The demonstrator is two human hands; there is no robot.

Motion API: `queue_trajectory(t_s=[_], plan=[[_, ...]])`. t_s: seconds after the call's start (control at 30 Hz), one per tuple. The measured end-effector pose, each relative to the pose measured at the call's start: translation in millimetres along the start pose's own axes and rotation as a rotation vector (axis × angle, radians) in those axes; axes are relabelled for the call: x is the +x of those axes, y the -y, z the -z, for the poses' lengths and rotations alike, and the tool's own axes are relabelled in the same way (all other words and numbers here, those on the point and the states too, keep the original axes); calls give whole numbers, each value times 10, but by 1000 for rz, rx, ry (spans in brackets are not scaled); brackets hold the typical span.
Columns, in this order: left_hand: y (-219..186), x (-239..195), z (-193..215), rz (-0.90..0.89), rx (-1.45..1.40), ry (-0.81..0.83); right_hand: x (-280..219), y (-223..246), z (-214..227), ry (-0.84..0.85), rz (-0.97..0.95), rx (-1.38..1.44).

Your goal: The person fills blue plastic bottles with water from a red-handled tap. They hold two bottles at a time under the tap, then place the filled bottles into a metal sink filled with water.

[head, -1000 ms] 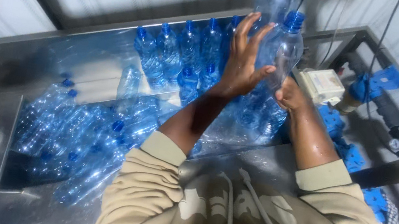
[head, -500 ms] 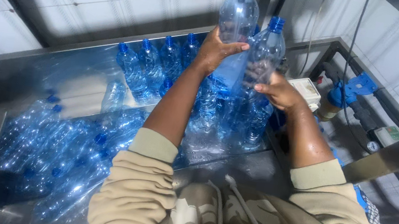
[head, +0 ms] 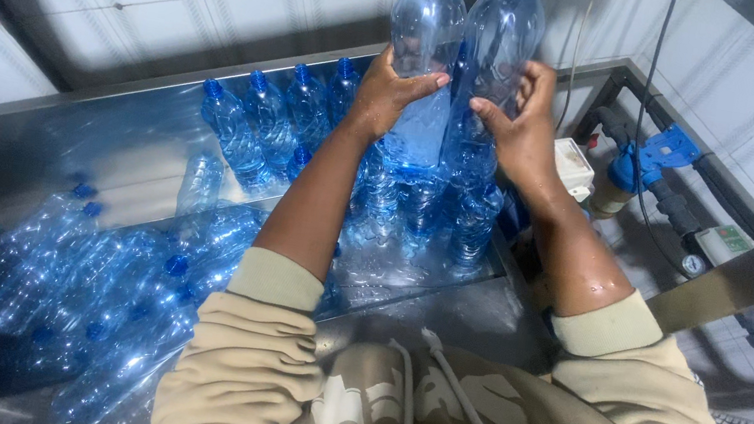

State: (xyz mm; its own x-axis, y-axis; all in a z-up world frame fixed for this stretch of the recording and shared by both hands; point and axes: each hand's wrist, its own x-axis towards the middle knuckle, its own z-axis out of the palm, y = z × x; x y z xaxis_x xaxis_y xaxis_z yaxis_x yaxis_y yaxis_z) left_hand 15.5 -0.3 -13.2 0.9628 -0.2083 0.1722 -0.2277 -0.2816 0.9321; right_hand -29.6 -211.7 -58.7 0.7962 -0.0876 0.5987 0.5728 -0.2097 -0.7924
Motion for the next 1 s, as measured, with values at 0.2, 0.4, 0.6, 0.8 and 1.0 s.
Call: queue_trajectory(t_s=[0.2, 0.4, 0.6, 0.8, 1.0], plan=[[29, 13, 12, 6, -15, 15, -141, 408, 96, 195, -457, -384], [25, 8, 26, -60, -55, 32, -142, -58, 183, 365, -165, -341], [22, 2, 5, -29, -100, 22, -183, 102, 194, 391, -278, -414], [44, 13, 26, -79, -52, 32, -174, -56, 216, 387, -168, -368], [33, 0, 29, -69, -54, 36, -201, 36, 224, 412, -191, -394]])
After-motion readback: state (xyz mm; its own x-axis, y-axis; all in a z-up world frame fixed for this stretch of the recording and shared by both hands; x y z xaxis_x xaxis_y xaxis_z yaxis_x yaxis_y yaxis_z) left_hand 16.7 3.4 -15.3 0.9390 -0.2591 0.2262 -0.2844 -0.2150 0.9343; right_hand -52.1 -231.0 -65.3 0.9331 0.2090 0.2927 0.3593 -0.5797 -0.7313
